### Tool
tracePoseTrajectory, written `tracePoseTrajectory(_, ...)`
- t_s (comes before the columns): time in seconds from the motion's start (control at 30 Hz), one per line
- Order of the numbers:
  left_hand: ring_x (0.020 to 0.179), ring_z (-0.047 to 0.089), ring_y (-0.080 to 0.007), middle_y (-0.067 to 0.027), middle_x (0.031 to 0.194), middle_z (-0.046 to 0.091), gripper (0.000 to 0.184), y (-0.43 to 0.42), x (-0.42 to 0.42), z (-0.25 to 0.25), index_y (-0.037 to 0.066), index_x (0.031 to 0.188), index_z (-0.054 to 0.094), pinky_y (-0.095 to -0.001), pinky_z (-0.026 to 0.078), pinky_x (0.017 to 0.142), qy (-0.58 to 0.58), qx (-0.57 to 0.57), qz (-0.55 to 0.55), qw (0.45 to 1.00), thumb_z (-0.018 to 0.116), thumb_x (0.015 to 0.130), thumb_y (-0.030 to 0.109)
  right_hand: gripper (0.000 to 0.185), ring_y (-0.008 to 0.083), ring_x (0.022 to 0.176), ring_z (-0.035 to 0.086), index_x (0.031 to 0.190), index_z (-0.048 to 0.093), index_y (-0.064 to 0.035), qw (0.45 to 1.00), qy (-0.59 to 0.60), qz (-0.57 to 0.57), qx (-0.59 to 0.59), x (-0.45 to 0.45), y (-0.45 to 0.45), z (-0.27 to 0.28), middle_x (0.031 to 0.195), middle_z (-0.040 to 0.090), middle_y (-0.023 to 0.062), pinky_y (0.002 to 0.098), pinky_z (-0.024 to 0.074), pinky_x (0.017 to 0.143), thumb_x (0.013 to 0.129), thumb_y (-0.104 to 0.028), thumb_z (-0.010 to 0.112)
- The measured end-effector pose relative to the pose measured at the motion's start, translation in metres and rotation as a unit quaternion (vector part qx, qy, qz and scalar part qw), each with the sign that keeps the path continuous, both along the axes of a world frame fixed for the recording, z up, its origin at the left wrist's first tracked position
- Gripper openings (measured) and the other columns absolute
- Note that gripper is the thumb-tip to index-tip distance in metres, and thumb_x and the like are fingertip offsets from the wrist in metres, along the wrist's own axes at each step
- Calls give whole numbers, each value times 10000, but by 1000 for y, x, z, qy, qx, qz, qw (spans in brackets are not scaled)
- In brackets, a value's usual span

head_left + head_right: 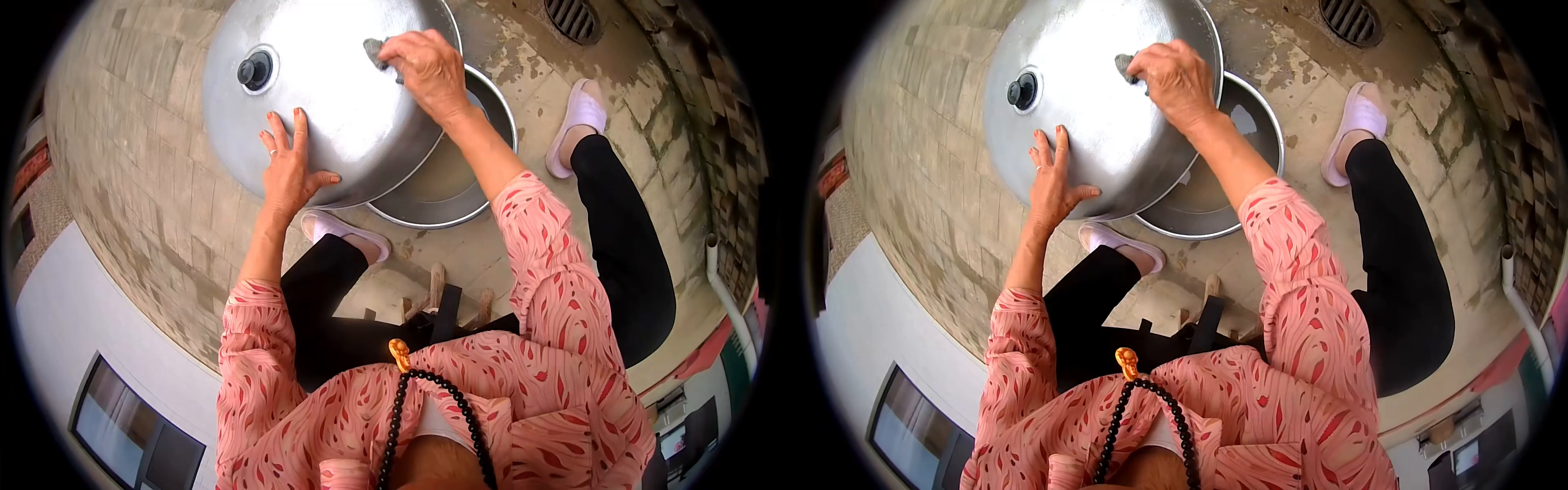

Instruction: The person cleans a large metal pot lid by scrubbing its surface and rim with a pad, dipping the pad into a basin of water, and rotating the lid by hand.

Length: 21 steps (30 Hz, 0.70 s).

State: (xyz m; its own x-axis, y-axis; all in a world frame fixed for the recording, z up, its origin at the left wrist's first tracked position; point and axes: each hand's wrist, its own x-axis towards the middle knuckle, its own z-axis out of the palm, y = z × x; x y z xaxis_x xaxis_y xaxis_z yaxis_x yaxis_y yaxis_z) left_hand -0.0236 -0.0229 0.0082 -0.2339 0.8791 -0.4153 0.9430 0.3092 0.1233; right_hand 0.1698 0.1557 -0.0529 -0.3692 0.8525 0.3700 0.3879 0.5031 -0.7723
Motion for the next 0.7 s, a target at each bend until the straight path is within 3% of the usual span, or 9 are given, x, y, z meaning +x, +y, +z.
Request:
tracePoseTrajectory(0.13, 1339, 207, -611, -314, 1549, 73, 1315, 10, 6, 10, 176, 1534, 153, -554, 438, 987, -2, -43, 37, 998, 921, 475, 309, 76, 252, 805, 617, 763, 690, -150, 998, -35, -56, 13, -12, 35, -3, 859, 699, -2, 344, 515, 733, 795, -85, 668)
tracePoseTrajectory(0.2, 1344, 204, -606, -310, 1551, 72, 1314, 8, 6, 11, 180, 1534, 152, -552, 436, 991, 1, -46, 40, 998, 920, 477, 318, 64, 205, 813, 633, 748, 686, -167, 1000, -15, -17, 4, -4, -10, 3, 848, 699, -43, 345, 530, 737, 783, -115, 671)
tracePoseTrajectory(0.27, 1346, 202, -604, -309, 1551, 72, 1310, 2, 3, 6, 185, 1535, 152, -555, 441, 984, -11, -28, 41, 999, 918, 481, 319, 131, 153, 836, 647, 745, 680, -194, 998, -16, 61, -3, 5, -81, 7, 826, 688, -69, 308, 543, 826, 821, -113, 611)
tracePoseTrajectory(0.37, 1349, 197, -603, -309, 1551, 71, 1308, -2, 0, 3, 185, 1536, 148, -563, 444, 977, -10, -24, 27, 999, 917, 485, 315, 101, 184, 808, 639, 740, 687, -172, 997, 4, 80, 0, 0, -30, 4, 832, 697, -51, 319, 533, 743, 805, -109, 642)
tracePoseTrajectory(0.47, 1350, 191, -605, -312, 1550, 72, 1307, 2, 1, 9, 179, 1536, 145, -574, 440, 977, -5, -37, 33, 999, 915, 487, 306, 93, 263, 841, 619, 817, 729, -150, 999, -31, -26, -30, -12, 61, -14, 859, 696, 6, 400, 505, 777, 809, -228, 679)
tracePoseTrajectory(0.57, 1333, 214, -616, -328, 1541, 60, 1314, 4, 2, 7, 179, 1532, 150, -565, 488, 920, 1, -30, 21, 999, 921, 475, 306, 65, 224, 854, 618, 853, 708, -157, 998, -40, -49, 28, -13, 41, -17, 932, 703, -24, 348, 510, 767, 792, -138, 696)
tracePoseTrajectory(0.7, 1325, 223, -621, -334, 1538, 54, 1323, -2, 0, 0, 179, 1531, 146, -561, 510, 897, 3, -4, 11, 1000, 926, 468, 302, 177, 193, 873, 623, 818, 694, -170, 999, -9, 32, 5, 8, -72, -1, 922, 698, -59, 321, 518, 776, 728, -17, 689)
